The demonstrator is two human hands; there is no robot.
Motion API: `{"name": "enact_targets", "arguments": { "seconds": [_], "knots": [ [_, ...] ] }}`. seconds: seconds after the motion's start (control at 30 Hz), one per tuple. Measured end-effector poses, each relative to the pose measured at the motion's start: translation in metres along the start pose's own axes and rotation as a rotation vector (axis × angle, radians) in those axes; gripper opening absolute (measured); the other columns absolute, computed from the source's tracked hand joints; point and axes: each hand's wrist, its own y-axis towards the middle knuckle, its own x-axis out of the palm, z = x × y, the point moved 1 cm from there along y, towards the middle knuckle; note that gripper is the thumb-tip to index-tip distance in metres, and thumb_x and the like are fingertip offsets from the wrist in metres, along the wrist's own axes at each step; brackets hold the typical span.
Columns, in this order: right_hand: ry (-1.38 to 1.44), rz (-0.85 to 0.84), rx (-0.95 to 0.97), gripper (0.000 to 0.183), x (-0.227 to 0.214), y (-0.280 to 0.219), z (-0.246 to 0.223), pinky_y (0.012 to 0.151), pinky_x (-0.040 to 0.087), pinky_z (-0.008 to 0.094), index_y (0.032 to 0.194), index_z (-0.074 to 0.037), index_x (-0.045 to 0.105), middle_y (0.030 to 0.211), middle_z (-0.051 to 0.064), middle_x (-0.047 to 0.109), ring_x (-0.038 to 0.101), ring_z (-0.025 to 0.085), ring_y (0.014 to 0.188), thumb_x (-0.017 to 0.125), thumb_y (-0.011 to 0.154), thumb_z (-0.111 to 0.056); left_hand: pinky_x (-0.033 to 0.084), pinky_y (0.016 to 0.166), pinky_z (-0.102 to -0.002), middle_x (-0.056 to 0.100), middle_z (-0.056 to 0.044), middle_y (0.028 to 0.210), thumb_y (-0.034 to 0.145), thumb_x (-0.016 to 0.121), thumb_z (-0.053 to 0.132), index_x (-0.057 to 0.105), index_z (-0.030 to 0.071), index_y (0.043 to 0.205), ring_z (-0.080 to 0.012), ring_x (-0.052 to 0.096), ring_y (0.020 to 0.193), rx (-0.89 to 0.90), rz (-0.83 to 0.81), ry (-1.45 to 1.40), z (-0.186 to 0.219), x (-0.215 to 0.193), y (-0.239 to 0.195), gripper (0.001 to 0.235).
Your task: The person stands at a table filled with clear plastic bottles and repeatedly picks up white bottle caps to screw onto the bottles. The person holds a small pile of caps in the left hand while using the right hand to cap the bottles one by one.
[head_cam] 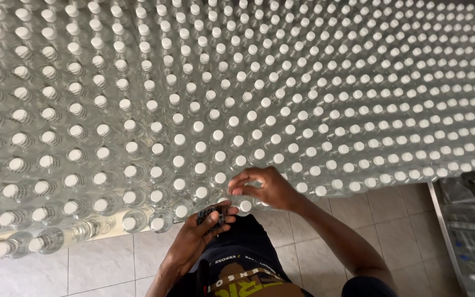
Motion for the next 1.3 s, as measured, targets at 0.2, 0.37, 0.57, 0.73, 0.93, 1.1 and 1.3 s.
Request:
{"name": "enact_targets", "arguments": {
  "seconds": [0.2, 0.37, 0.57, 0.73, 0.93, 1.1, 1.3],
  "knots": [
    [-0.269, 0.266, -0.163, 0.011, -0.105, 0.073, 0.066, 0.102, 0.071, 0.042, 0.109, -0.011, 0.072, 0.120, 0.010, 0.082, 0.077, 0.030, 0.125, 0.065, 0.109, -0.020, 0.058, 0.104, -0.042, 0.078, -0.026, 0.141, 0.097, 0.063, 0.021, 0.064, -0.009, 0.152, -0.0312, 0.074, 0.120, 0.048, 0.223, -0.131, -0.011, 0.003, -0.007, 0.063],
    [-0.290, 0.418, -0.123, 0.027, -0.190, 0.144, 0.154, 0.105, 0.060, 0.044, 0.133, -0.009, 0.073, 0.130, 0.008, 0.080, 0.077, 0.029, 0.123, 0.062, 0.114, -0.024, 0.054, 0.102, -0.045, 0.075, -0.030, 0.142, 0.101, 0.058, 0.016, 0.062, -0.013, 0.153, -0.0376, 0.070, 0.125, 0.217, 0.374, -0.333, -0.043, 0.010, 0.011, 0.060],
    [-0.392, 0.240, -0.190, 0.025, -0.211, 0.180, 0.201, 0.090, 0.061, 0.036, 0.134, -0.009, 0.073, 0.120, 0.010, 0.082, 0.080, 0.023, 0.113, 0.061, 0.112, -0.012, 0.054, 0.102, -0.048, 0.071, -0.033, 0.146, 0.099, 0.057, 0.017, 0.057, -0.012, 0.156, -0.0409, 0.069, 0.124, 0.293, 0.433, -0.462, -0.076, 0.047, 0.041, 0.064],
    [-0.359, 0.165, -0.300, 0.023, -0.226, 0.174, 0.211, 0.093, 0.062, 0.038, 0.130, -0.004, 0.072, 0.123, 0.012, 0.081, 0.078, 0.026, 0.113, 0.062, 0.111, -0.011, 0.055, 0.099, -0.045, 0.073, -0.031, 0.144, 0.102, 0.055, 0.020, 0.059, -0.012, 0.154, -0.0369, 0.070, 0.122, 0.332, 0.487, -0.460, -0.090, 0.079, 0.044, 0.061],
    [-0.364, 0.089, -0.372, 0.024, -0.238, 0.164, 0.211, 0.103, 0.056, 0.042, 0.122, -0.006, 0.072, 0.126, 0.010, 0.077, 0.073, 0.027, 0.120, 0.076, 0.105, -0.022, 0.055, 0.101, -0.045, 0.074, -0.032, 0.143, 0.103, 0.056, 0.017, 0.061, -0.014, 0.153, -0.0366, 0.070, 0.119, 0.334, 0.598, -0.520, -0.083, 0.115, 0.040, 0.059],
    [-0.393, 0.069, -0.484, 0.028, -0.235, 0.173, 0.209, 0.096, 0.056, 0.039, 0.109, -0.006, 0.075, 0.112, 0.007, 0.080, 0.075, 0.024, 0.108, 0.091, 0.093, -0.023, 0.059, 0.098, -0.042, 0.077, -0.032, 0.140, 0.101, 0.059, 0.016, 0.064, -0.014, 0.149, -0.0347, 0.073, 0.115, 0.416, 0.590, -0.540, -0.081, 0.133, 0.035, 0.056],
    [-0.482, 0.012, -0.334, 0.045, -0.236, 0.174, 0.210, 0.097, 0.060, 0.044, 0.132, -0.003, 0.066, 0.122, 0.013, 0.077, 0.074, 0.029, 0.116, 0.086, 0.094, -0.017, 0.058, 0.102, -0.039, 0.079, -0.024, 0.136, 0.101, 0.062, 0.022, 0.067, -0.011, 0.147, -0.0309, 0.075, 0.119, 0.450, 0.528, -0.484, -0.089, 0.145, 0.034, 0.058]
  ]
}}
